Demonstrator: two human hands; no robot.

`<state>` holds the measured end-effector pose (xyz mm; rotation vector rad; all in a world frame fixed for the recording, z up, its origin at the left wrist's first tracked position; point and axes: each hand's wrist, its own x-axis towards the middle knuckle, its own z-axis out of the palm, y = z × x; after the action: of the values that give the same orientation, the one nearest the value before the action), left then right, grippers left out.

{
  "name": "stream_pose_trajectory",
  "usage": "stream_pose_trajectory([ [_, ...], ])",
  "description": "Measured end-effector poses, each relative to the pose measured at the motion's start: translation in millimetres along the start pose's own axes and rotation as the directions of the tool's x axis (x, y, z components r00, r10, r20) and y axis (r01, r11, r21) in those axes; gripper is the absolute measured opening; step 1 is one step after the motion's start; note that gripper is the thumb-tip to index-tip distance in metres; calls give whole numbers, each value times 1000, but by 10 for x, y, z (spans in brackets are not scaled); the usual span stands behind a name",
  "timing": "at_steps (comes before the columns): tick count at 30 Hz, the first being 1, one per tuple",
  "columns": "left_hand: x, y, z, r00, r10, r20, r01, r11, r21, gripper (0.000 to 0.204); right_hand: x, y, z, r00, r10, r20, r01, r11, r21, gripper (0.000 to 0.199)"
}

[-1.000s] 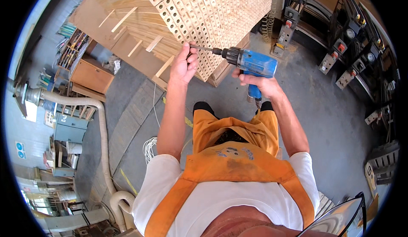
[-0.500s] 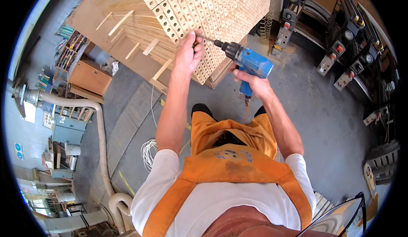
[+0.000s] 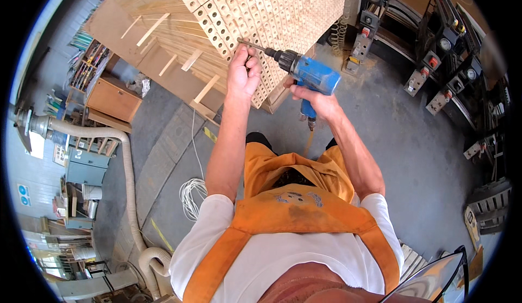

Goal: The person uses a blue pneumatic drill to create holes in a large wooden board with a pre-marked grid pattern. The operator holds the drill with both hands, systematically moving from one marked spot to the next to drill through the wood.

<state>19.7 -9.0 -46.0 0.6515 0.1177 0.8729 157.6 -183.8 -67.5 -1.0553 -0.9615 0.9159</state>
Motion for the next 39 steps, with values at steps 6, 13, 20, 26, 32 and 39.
stream_pose_trajectory([
  [6,-151,-11,-40,993,-109,-37,113,985,134,11,56,-108,75,999,33,-32,-28,991,128,23],
  [13,-586,-456,-506,866,-396,-306,452,881,142,19,93,-216,29,998,-55,21,57,988,-144,26],
  [20,-713,-502,-638,865,-395,-310,459,872,170,25,93,-204,19,999,-46,2,45,985,-166,28],
  [26,-661,-470,-499,910,-338,-240,400,868,296,28,93,-210,32,998,-54,-20,47,968,-245,25],
  [32,-576,-240,-187,948,-247,-199,305,881,362,30,97,-155,12,999,-46,-13,45,993,-109,25],
  [39,-264,164,-27,988,-74,-133,110,951,290,21,-238,-177,-185,998,12,60,-13,1000,15,31],
])
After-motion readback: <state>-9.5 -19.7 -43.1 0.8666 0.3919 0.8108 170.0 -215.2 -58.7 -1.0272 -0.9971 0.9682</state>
